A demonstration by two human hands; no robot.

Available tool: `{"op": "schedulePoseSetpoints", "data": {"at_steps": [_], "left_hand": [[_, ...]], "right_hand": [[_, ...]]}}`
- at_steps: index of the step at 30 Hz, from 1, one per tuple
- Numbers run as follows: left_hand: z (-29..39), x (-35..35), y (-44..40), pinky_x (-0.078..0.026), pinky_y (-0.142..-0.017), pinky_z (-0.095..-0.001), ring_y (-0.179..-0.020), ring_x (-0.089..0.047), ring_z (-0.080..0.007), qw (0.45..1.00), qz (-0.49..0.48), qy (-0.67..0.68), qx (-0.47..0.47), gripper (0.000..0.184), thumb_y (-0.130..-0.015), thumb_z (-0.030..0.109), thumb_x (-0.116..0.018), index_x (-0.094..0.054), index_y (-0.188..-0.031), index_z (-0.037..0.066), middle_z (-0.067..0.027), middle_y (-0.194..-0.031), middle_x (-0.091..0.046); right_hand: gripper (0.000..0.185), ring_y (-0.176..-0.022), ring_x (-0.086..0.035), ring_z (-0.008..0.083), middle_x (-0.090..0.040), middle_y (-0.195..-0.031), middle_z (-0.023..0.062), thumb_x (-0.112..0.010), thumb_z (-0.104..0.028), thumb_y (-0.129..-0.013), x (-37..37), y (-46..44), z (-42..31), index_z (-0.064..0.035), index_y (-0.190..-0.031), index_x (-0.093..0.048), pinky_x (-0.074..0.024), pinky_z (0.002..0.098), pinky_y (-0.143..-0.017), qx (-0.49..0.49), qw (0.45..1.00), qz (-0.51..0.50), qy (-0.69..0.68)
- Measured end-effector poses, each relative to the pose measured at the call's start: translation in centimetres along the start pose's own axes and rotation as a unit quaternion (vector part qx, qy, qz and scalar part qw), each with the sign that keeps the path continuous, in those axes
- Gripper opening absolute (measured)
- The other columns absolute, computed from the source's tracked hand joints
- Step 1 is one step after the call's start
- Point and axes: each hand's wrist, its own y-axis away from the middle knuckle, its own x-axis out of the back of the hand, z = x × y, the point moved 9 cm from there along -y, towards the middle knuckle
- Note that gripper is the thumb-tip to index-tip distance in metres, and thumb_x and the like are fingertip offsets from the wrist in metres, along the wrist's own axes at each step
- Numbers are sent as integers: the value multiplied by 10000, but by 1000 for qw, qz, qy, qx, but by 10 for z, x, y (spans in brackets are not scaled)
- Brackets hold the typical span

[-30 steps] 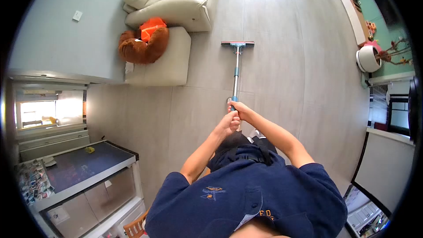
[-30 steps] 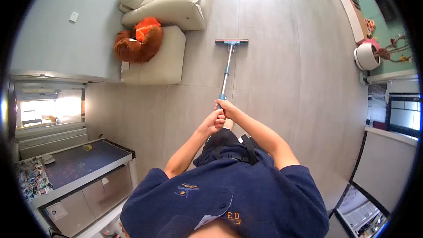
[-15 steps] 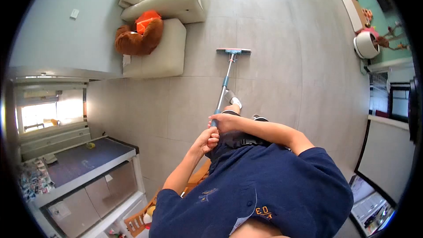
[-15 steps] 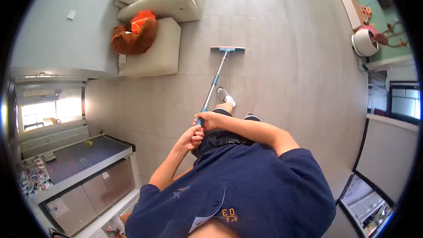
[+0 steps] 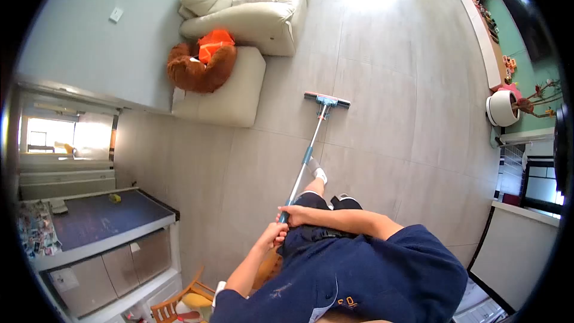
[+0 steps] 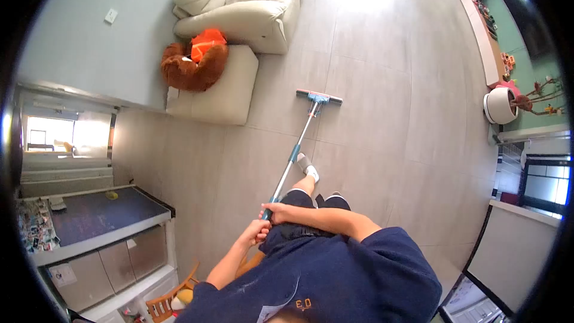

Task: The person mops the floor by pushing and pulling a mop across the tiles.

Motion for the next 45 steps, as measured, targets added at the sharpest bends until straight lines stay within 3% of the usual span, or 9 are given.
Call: {"op": "schedulePoseSetpoints", "data": {"at_steps": [7,9,13,19,21,22,25,31,45], "left_hand": [[76,39,52,-486,-643,-424,-643,-615,-329,727,380,-548,-166,185,-672,206,-595,-603,-722,29,-180,-722,-625],[79,41,47,-479,-698,-459,-767,-612,-360,741,371,-547,-123,243,-673,270,-594,-639,-781,57,-197,-769,-626],[96,21,65,-481,-680,-454,-734,-616,-347,713,417,-555,-97,257,-689,293,-577,-628,-754,49,-192,-758,-625],[70,45,42,-483,-651,-462,-690,-611,-364,707,423,-555,-115,265,-663,318,-601,-643,-745,70,-184,-715,-622],[41,54,9,-467,-565,-335,-659,-547,-182,676,413,-593,-144,340,-797,393,-493,-572,-910,83,-64,-697,-561],[84,28,28,-476,-631,-460,-697,-607,-367,746,417,-509,-101,294,-667,360,-604,-650,-735,78,-182,-709,-619],[146,-16,-18,-470,-664,-468,-742,-594,-380,805,364,-452,-125,287,-700,330,-558,-638,-779,66,-163,-751,-626],[378,-198,-146,-454,-631,-471,-713,-593,-379,820,284,-403,-290,300,-680,333,-606,-624,-716,35,-202,-729,-609],[543,-512,-221,-464,-658,-403,-694,-602,-356,857,261,-245,-370,246,-707,228,-625,-590,-800,3,-191,-721,-617]], "right_hand": [[450,-891,-562,329,-535,-959,143,-532,-320,-804,-1,-3,-75,-32,-1094,-344,-418,493,-838,77,996,37,-25],[525,-908,-549,361,-518,-988,179,-524,-359,-810,-10,20,-103,-29,-1156,-309,-400,518,-848,106,994,12,-10],[414,-668,-500,286,-469,-696,119,-512,-431,-812,3,9,-164,-19,-820,-485,-410,506,-826,171,949,-77,-253],[537,-507,-410,216,-376,-577,37,-436,-625,-783,62,-60,-157,-95,-696,-403,-405,388,-540,151,957,179,-170],[502,-504,-398,211,-345,-562,25,-436,-589,-806,59,-34,-170,-92,-739,-402,-406,390,-516,163,954,195,-157],[470,-499,-419,223,-370,-554,35,-445,-551,-820,73,-26,-191,-86,-771,-408,-409,400,-500,207,947,218,-113],[362,-493,-492,271,-465,-553,86,-474,-421,-849,100,20,-291,-65,-786,-467,-418,431,-462,435,882,175,43],[159,-437,-497,228,-474,-553,72,-505,-187,-813,139,167,-617,-68,-708,-491,-428,377,-383,497,836,218,86],[256,-578,-533,198,-460,-733,83,-514,-216,-848,88,508,-725,-138,-989,-316,-502,360,-501,430,894,79,99]]}}
